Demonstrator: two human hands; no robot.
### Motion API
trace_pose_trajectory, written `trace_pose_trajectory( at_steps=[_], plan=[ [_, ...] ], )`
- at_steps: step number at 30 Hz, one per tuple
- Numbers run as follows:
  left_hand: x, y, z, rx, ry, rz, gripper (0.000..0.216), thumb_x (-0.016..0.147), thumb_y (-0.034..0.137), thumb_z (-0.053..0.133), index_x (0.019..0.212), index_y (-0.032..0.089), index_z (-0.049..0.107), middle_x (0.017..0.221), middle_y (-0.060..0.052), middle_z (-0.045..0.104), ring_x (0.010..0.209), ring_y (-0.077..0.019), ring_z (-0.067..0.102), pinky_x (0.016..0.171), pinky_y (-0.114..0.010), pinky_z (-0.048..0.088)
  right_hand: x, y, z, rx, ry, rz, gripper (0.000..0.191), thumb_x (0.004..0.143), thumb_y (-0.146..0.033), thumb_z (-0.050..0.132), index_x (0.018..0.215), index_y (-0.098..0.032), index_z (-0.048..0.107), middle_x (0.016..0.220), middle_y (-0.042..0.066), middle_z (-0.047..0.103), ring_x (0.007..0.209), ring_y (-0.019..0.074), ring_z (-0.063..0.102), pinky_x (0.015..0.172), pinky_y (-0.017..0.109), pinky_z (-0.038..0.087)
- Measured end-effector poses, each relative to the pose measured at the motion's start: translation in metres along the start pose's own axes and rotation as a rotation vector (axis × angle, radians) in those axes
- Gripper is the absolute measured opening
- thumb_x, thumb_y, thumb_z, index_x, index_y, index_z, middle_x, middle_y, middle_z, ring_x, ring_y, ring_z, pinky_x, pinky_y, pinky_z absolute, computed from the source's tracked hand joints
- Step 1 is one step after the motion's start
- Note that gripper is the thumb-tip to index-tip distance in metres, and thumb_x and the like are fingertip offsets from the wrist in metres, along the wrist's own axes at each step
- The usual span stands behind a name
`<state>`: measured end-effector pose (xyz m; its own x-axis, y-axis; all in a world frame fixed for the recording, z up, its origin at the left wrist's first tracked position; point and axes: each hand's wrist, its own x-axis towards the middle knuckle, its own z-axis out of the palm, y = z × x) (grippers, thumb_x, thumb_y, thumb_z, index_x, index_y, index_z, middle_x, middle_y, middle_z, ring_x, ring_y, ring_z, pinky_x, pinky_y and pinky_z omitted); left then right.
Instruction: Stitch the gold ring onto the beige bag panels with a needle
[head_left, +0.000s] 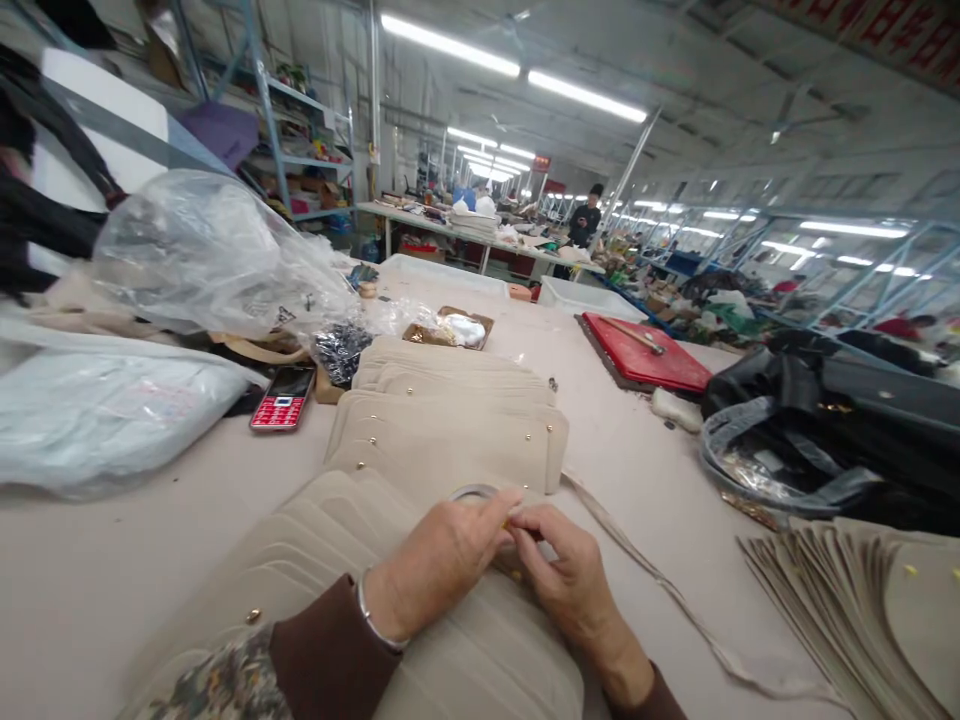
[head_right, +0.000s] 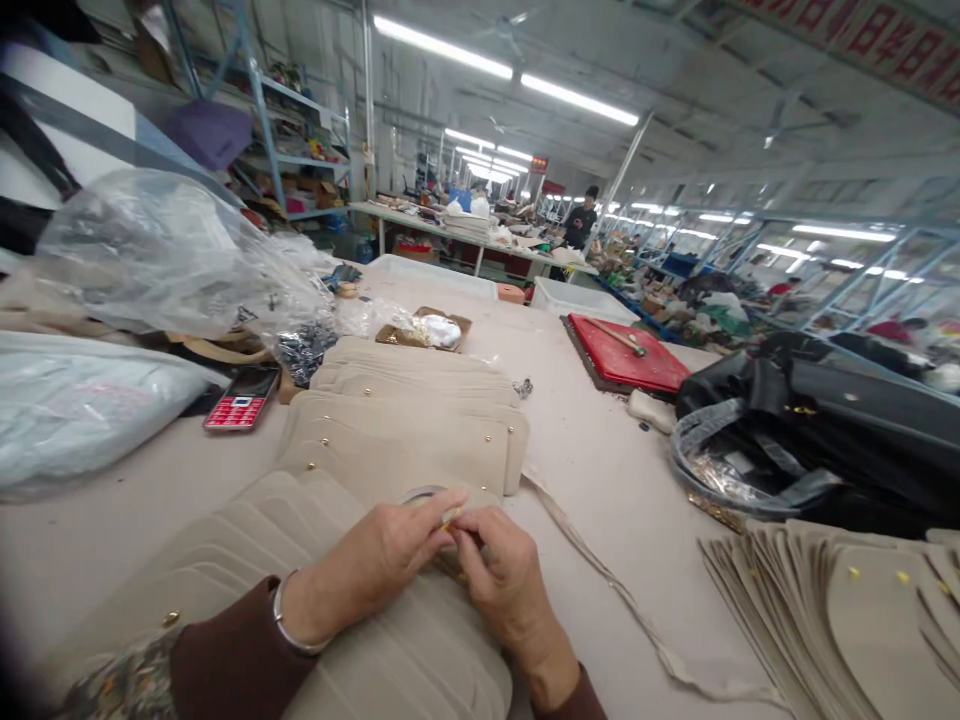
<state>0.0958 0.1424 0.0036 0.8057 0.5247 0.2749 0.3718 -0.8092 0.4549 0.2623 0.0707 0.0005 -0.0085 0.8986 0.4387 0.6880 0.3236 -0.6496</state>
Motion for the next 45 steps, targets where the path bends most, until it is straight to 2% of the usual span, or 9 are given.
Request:
trace_pose_trajectory(
  at_steps=[5,8,15,18,25,36,39,43,45],
  plan=[
    [0.001,0.003,-0.008,0.013,-0.084,-0.053,0.019,0.096,0.023,0.045,0.115,0.020,0.047,0.091,-0.003,0.067,0.082,-0.0178,0.065,0.067,-0.026,0.048,-0.004,0.005,0.006,-0.134,0.044,-0.071,0.018,0.086,-0.017,0.049,0.077,-0.019,0.065,0.069,0.003,0.066,0.060,0.0140,0.059,0.060,0.024,0.046],
    [0.002,0.003,-0.011,0.026,-0.055,-0.054,0.008,0.096,0.023,0.045,0.098,0.021,0.053,0.084,-0.001,0.065,0.077,-0.0169,0.062,0.064,-0.025,0.044,-0.007,0.002,0.008,-0.128,0.060,0.017,0.017,0.083,-0.021,0.051,0.074,-0.020,0.066,0.066,0.002,0.066,0.056,0.0134,0.058,0.058,0.024,0.046],
    [0.003,0.008,-0.004,0.076,0.040,0.090,0.012,0.093,0.012,0.043,0.087,0.018,0.052,0.075,0.000,0.058,0.067,-0.0141,0.055,0.060,-0.025,0.039,0.005,0.005,0.004,0.447,0.138,0.677,0.029,0.071,-0.044,0.066,0.066,-0.017,0.060,0.048,-0.001,0.059,0.041,0.0128,0.054,0.045,0.024,0.047],
    [0.003,0.007,0.001,0.158,-0.009,0.046,0.012,0.093,0.011,0.043,0.088,0.018,0.052,0.076,0.000,0.059,0.067,-0.0150,0.056,0.059,-0.026,0.041,0.008,0.024,-0.004,0.501,0.156,0.810,0.039,0.061,-0.051,0.074,0.069,-0.014,0.062,0.051,0.000,0.061,0.040,0.0119,0.054,0.041,0.023,0.046],
    [0.005,0.003,0.004,0.317,-0.182,-0.088,0.014,0.090,0.008,0.046,0.091,0.018,0.056,0.085,-0.005,0.061,0.078,-0.0197,0.059,0.065,-0.029,0.046,0.004,0.039,-0.004,0.327,0.037,0.739,0.041,0.069,-0.054,0.068,0.071,-0.013,0.067,0.052,-0.001,0.061,0.042,0.0108,0.056,0.044,0.022,0.049],
    [0.004,0.002,0.006,0.298,-0.161,-0.075,0.019,0.090,0.005,0.042,0.090,0.018,0.056,0.083,-0.006,0.060,0.075,-0.0218,0.058,0.062,-0.031,0.047,0.015,0.031,0.005,-0.246,0.006,0.412,0.025,0.079,-0.033,0.055,0.062,-0.019,0.066,0.057,0.003,0.066,0.054,0.0165,0.059,0.054,0.025,0.045],
    [0.003,0.002,0.006,0.298,-0.145,-0.080,0.019,0.089,0.005,0.042,0.091,0.018,0.056,0.083,-0.006,0.060,0.075,-0.0218,0.059,0.062,-0.031,0.047,0.017,0.032,0.006,-0.186,-0.004,0.479,0.021,0.077,-0.033,0.056,0.066,-0.019,0.067,0.056,0.002,0.065,0.051,0.0162,0.059,0.049,0.025,0.045],
    [0.003,0.002,0.005,0.299,-0.156,-0.083,0.018,0.089,0.005,0.042,0.091,0.017,0.056,0.084,-0.006,0.060,0.077,-0.0209,0.059,0.063,-0.030,0.047,0.014,0.035,0.002,0.087,0.034,0.729,0.029,0.076,-0.039,0.058,0.094,-0.017,0.063,0.048,-0.005,0.057,0.034,0.0125,0.049,0.033,0.022,0.038],
    [0.003,0.002,0.005,0.304,-0.161,-0.088,0.018,0.089,0.005,0.042,0.089,0.017,0.056,0.083,-0.007,0.060,0.077,-0.0213,0.059,0.063,-0.030,0.047,0.009,0.036,0.000,0.196,0.041,0.752,0.030,0.077,-0.044,0.058,0.090,-0.016,0.061,0.050,-0.004,0.059,0.037,0.0119,0.051,0.036,0.021,0.042]
  ],
)
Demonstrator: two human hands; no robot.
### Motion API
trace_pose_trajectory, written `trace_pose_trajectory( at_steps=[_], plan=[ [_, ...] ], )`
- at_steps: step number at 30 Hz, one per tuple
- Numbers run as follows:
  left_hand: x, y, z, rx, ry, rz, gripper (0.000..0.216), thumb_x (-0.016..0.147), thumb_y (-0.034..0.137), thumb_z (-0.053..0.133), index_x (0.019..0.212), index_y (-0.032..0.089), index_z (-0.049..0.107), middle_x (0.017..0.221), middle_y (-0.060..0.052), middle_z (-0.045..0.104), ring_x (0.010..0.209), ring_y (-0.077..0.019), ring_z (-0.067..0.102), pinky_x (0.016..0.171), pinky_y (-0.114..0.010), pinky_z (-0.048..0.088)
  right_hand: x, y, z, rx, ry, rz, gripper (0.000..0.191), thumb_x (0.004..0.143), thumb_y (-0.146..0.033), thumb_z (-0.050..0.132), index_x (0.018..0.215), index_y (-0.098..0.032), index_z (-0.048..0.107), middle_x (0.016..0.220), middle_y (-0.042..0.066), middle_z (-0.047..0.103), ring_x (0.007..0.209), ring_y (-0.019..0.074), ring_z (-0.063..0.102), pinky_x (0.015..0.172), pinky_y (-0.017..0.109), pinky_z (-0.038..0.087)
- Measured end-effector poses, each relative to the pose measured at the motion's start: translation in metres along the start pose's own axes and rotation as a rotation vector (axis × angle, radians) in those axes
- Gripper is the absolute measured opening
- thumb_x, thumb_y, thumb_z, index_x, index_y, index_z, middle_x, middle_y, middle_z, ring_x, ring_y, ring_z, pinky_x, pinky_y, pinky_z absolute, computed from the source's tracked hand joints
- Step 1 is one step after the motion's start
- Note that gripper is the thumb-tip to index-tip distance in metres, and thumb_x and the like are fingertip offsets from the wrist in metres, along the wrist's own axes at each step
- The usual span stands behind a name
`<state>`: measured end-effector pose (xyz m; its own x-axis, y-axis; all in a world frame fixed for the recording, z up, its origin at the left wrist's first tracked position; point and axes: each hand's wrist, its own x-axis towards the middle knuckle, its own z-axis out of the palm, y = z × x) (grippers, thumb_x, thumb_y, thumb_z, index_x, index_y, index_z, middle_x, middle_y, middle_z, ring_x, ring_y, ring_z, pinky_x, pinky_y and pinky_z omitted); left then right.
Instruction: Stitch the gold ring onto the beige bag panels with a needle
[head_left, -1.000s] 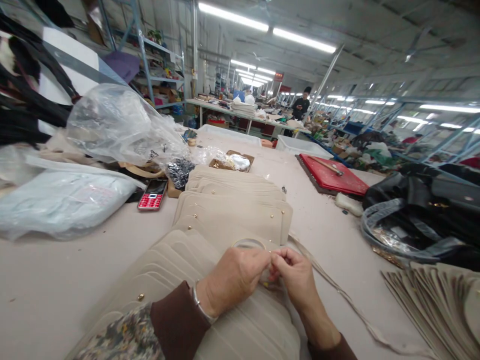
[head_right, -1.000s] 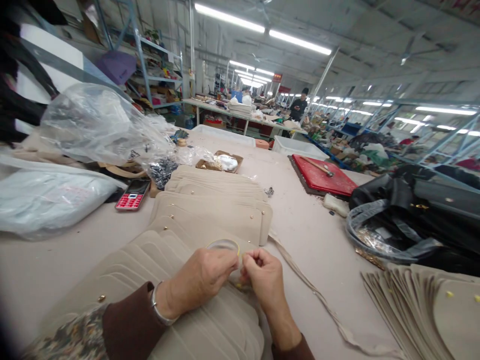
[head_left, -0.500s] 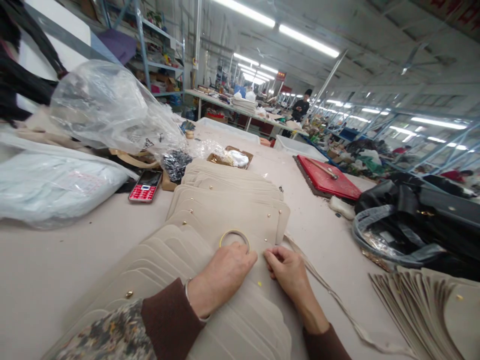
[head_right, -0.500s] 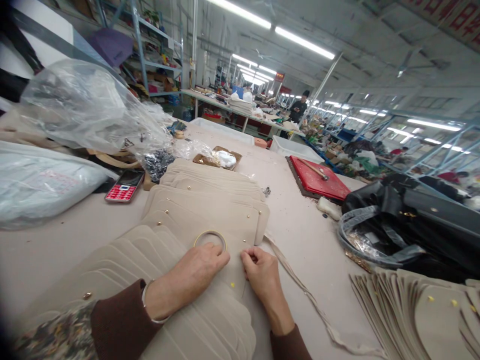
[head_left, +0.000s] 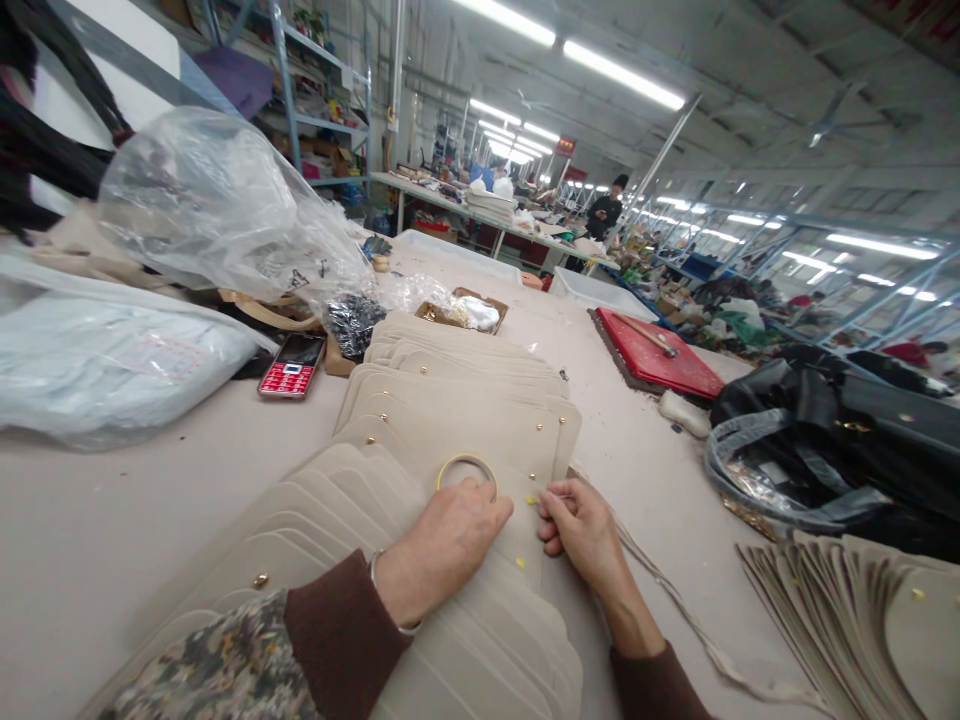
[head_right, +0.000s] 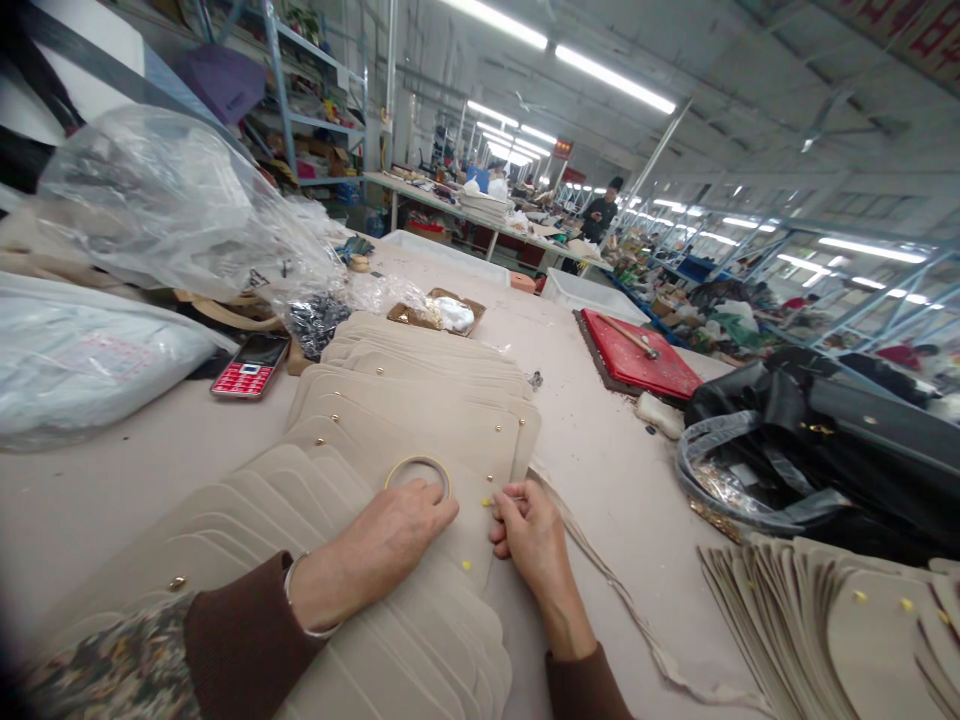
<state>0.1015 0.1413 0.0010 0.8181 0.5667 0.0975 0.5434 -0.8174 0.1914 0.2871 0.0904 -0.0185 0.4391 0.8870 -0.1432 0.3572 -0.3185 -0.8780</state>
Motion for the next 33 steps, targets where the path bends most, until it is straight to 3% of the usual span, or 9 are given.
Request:
trace_pose_trajectory(
  at_steps=[4,9,16,22,26,30,33],
  plan=[
    [0.001,-0.001,0.002,0.001,0.003,0.004,0.016,0.090,0.007,0.044,0.091,0.018,0.055,0.085,-0.006,0.060,0.078,-0.0223,0.058,0.064,-0.032,0.047,-0.005,0.004,-0.001,-0.116,-0.030,-0.106,0.029,0.079,-0.043,0.058,0.075,-0.017,0.066,0.052,-0.001,0.060,0.046,0.0131,0.055,0.048,0.024,0.046],
    [0.001,-0.002,0.003,0.012,-0.009,0.017,0.017,0.091,0.007,0.041,0.093,0.017,0.055,0.086,-0.006,0.060,0.077,-0.0224,0.058,0.064,-0.032,0.047,-0.001,-0.001,0.009,-0.392,0.107,-0.282,0.025,0.082,-0.035,0.054,0.072,-0.019,0.071,0.070,0.004,0.071,0.064,0.0174,0.063,0.064,0.027,0.044],
    [-0.002,-0.005,-0.006,-0.049,0.110,0.061,0.015,0.089,0.007,0.044,0.090,0.018,0.053,0.087,-0.004,0.059,0.078,-0.0202,0.054,0.068,-0.031,0.045,-0.002,-0.005,0.009,-0.495,0.053,-0.295,0.022,0.081,-0.027,0.054,0.066,-0.018,0.068,0.062,0.002,0.067,0.059,0.0155,0.059,0.059,0.024,0.038],
    [-0.001,-0.009,-0.011,-0.187,0.167,0.103,0.014,0.093,0.013,0.044,0.087,0.019,0.055,0.080,-0.001,0.060,0.075,-0.0161,0.056,0.068,-0.026,0.046,-0.019,-0.008,0.000,-0.452,-0.141,-0.229,0.019,0.077,-0.023,0.055,0.061,-0.018,0.065,0.055,-0.001,0.063,0.052,0.0125,0.055,0.051,0.022,0.034],
    [0.000,-0.011,-0.007,-0.265,0.247,0.160,0.027,0.095,0.015,0.044,0.121,0.019,0.050,0.090,-0.004,0.067,0.082,-0.0162,0.064,0.076,-0.027,0.051,-0.017,-0.008,0.001,-0.445,-0.102,-0.213,0.008,0.073,-0.020,0.060,0.075,-0.018,0.068,0.057,-0.002,0.062,0.054,0.0138,0.056,0.053,0.023,0.035],
    [0.000,-0.010,0.000,-0.274,0.296,0.179,0.043,0.095,0.017,0.048,0.136,0.018,0.036,0.110,-0.009,0.068,0.093,-0.0192,0.067,0.079,-0.030,0.055,-0.016,-0.006,0.003,-0.257,-0.006,-0.330,0.008,0.079,-0.021,0.058,0.079,-0.017,0.066,0.066,0.000,0.066,0.058,0.0138,0.058,0.057,0.023,0.042],
    [-0.001,-0.010,0.006,-0.262,0.276,0.159,0.043,0.095,0.019,0.049,0.135,0.020,0.036,0.114,-0.010,0.067,0.092,-0.0205,0.068,0.077,-0.031,0.056,-0.021,-0.010,0.003,-0.110,0.039,-0.555,0.014,0.084,-0.021,0.056,0.091,-0.017,0.067,0.082,0.004,0.069,0.069,0.0145,0.062,0.065,0.024,0.048]
  ],
)
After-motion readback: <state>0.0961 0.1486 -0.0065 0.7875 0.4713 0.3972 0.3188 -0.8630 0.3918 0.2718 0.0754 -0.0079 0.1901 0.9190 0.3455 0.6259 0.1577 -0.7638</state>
